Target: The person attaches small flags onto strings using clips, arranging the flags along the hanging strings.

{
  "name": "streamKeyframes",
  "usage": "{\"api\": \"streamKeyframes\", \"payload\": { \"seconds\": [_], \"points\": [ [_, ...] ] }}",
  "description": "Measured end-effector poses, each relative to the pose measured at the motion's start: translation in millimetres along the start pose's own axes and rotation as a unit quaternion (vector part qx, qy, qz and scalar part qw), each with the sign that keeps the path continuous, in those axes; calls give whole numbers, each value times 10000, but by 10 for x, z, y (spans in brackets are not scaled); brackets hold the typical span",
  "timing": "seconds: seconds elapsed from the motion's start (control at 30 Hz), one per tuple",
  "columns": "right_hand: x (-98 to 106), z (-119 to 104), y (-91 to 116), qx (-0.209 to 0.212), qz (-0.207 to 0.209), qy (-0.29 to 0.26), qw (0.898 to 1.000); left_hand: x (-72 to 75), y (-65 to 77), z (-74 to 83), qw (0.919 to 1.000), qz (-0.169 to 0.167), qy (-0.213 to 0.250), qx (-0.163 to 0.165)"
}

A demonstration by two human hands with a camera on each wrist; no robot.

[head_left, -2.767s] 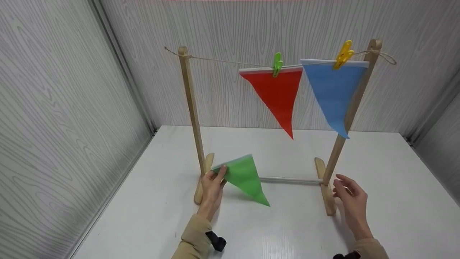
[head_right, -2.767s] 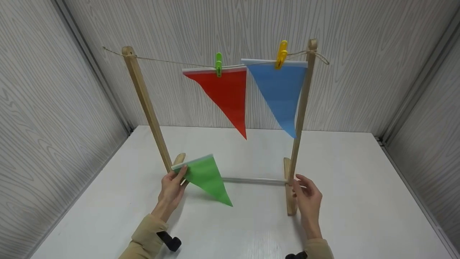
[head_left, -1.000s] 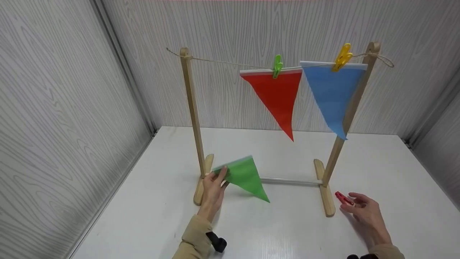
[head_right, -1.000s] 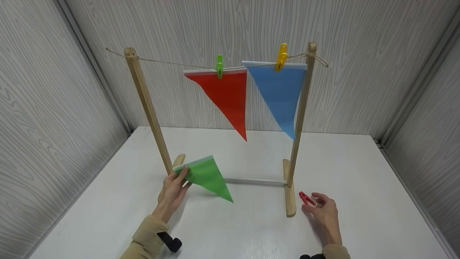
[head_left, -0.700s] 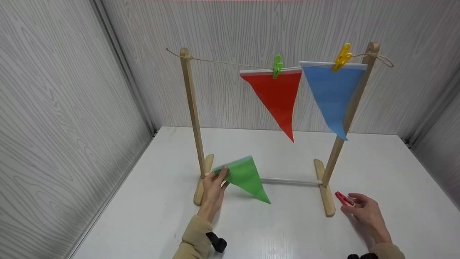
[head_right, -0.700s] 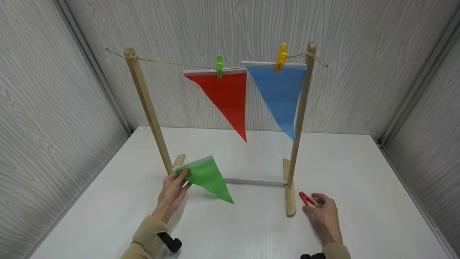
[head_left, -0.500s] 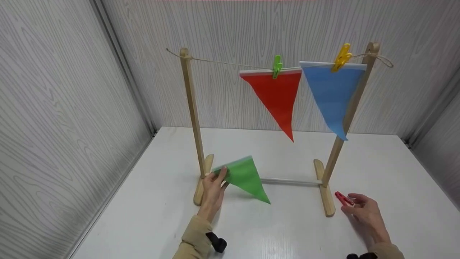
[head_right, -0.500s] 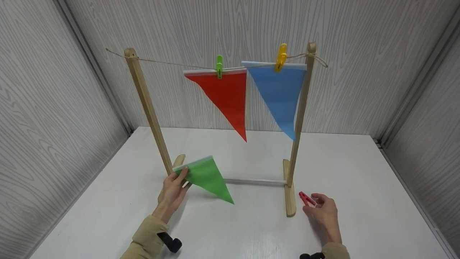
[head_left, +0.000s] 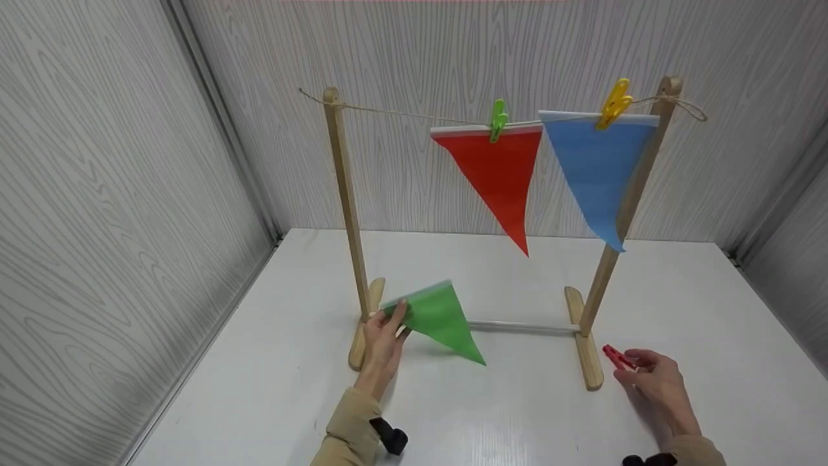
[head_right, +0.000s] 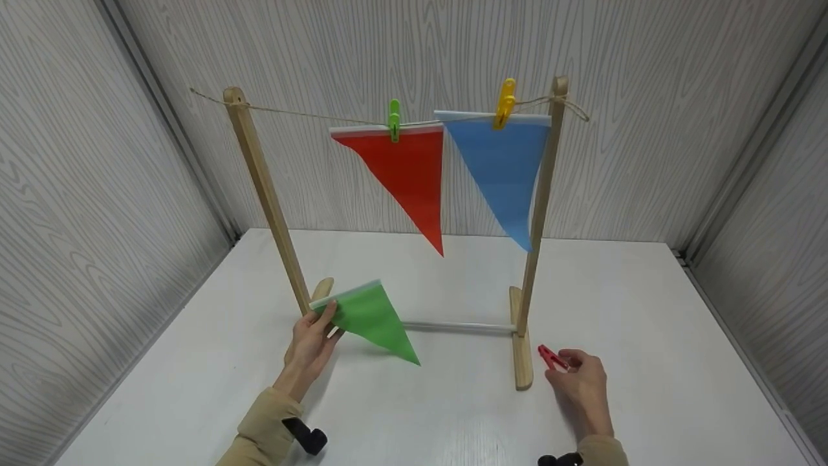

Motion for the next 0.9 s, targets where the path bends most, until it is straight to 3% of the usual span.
{"api": "streamKeyframes", "payload": {
  "seconds": [0.9],
  "points": [
    [2,-23,-11,298,73,291,9991,12,2,-18,9999,87,76,62]
  ]
}}
Point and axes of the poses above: each hand's wrist, its own y-axis away from the middle knuckle, its own x-axis out of the back of the hand, z = x × y, the point moved 7 cm from there along -y, towards the middle knuckle, and after that the axes turned 4 degrees about -x, right-handed, at the moved point
